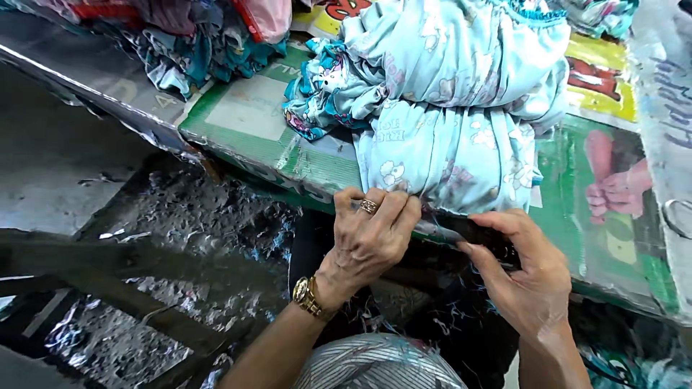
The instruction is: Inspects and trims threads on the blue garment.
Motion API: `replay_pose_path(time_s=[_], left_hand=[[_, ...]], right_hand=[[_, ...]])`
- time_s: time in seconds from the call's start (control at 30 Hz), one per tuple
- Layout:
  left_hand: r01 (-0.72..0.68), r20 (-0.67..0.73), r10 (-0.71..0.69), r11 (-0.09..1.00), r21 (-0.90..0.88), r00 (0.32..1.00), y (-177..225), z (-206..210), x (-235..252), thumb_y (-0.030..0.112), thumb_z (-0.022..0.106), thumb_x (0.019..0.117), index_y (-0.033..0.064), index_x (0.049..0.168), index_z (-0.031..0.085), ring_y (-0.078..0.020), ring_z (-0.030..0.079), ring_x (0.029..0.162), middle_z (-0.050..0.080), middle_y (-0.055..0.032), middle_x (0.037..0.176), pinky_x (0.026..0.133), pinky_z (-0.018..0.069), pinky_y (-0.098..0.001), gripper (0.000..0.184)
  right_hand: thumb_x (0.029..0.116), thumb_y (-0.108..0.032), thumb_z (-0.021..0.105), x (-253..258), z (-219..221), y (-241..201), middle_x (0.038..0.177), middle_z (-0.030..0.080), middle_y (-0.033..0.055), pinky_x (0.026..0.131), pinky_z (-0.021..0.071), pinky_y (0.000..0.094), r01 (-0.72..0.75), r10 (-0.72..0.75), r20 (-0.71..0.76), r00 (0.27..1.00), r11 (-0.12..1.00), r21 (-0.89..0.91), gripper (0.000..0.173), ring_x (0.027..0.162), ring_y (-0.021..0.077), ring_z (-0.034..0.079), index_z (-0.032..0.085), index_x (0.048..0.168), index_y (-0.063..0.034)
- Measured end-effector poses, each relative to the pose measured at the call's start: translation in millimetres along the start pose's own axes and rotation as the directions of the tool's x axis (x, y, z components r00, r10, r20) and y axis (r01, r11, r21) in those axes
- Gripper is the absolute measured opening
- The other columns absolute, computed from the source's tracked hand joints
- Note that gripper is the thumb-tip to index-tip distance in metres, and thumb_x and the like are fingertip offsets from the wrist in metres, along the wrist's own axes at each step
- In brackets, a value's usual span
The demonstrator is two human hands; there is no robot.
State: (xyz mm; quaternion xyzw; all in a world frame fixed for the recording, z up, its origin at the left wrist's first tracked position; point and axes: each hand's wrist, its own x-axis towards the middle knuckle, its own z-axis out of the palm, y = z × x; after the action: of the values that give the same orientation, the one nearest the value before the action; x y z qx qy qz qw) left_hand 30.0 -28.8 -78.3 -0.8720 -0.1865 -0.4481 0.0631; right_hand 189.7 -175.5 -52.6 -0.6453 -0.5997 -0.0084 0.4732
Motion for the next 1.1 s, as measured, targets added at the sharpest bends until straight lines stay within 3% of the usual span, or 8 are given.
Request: replay_pose_path(time_s=[0.1,0.23,0.33,0.67,0.97,1.1], left_hand=[[-0.013,-0.009,0.013,0.999,-0.034,1.0,0,-9,-5,0.009,0.062,0.0985,0.0084,0.099,0.073,-0.0208,0.062,0.084,0.069,-0.008,0.091,0.091,0.0388,-0.0442,0.011],[0.042,0.018,-0.041,0.997,-0.059,0.999,8,-22,-22,0.018,0.062,0.1019,0.009,0.098,0.069,-0.0195,0.06,0.087,0.066,-0.0071,0.089,0.093,0.0375,-0.042,0.012],[0.12,0.027,-0.118,0.988,-0.094,0.993,13,-31,-32,0.026,0.059,0.1039,0.0126,0.098,0.066,-0.0161,0.06,0.088,0.066,-0.0043,0.09,0.094,0.0368,-0.039,0.016],[0.237,-0.022,-0.254,0.928,-0.286,0.967,18,-27,-33,0.03,0.061,0.103,0.0153,0.097,0.068,-0.0105,0.061,0.088,0.067,-0.0008,0.09,0.093,0.039,-0.0349,0.017],[0.27,0.029,-0.28,0.888,-0.373,0.96,23,-24,-32,0.028,0.061,0.1034,0.0149,0.097,0.068,-0.009,0.062,0.089,0.068,-0.0001,0.091,0.092,0.0403,-0.0336,0.017],[0.236,-0.009,-0.259,0.892,-0.386,0.966,17,-25,-37,0.033,0.058,0.104,0.0163,0.098,0.065,-0.0089,0.06,0.091,0.065,0.0004,0.093,0.094,0.0407,-0.0325,0.02]], right_hand=[[0.0982,-0.025,0.07,0,0,-3,0.099,0.07,0.0045,0.079,0.0522,0.0129,0.029,-0.027,0.026,0.999,0.997,-0.078,0.024,0.091,0.0005,0.064,0.07,0.113,-0.0063],[0.0987,-0.026,0.068,5,6,-10,0.098,0.074,0.0098,0.073,0.0542,0.0273,0.166,-0.146,0.094,0.985,0.95,-0.264,0.021,0.087,0.0148,0.069,0.072,0.112,-0.0105],[0.0987,-0.023,0.068,12,12,-12,0.097,0.075,0.0111,0.069,0.0533,0.033,0.275,-0.238,0.145,0.961,0.891,-0.362,0.017,0.085,0.0209,0.071,0.073,0.111,-0.0119],[0.0995,-0.019,0.067,17,21,-5,0.102,0.077,0.0072,0.065,0.0451,0.034,0.38,-0.36,0.126,0.925,0.852,-0.359,0.016,0.08,0.0194,0.067,0.071,0.114,-0.0139],[0.0998,-0.014,0.065,20,29,-2,0.097,0.077,0.0069,0.067,0.0477,0.0325,0.394,-0.382,0.107,0.918,0.853,-0.343,0.013,0.078,0.0182,0.067,0.074,0.108,-0.0127],[0.1011,-0.02,0.065,15,20,-2,0.097,0.075,0.0087,0.068,0.0526,0.0311,0.305,-0.275,0.142,0.951,0.912,-0.274,0.014,0.083,0.0175,0.071,0.072,0.11,-0.0116]])
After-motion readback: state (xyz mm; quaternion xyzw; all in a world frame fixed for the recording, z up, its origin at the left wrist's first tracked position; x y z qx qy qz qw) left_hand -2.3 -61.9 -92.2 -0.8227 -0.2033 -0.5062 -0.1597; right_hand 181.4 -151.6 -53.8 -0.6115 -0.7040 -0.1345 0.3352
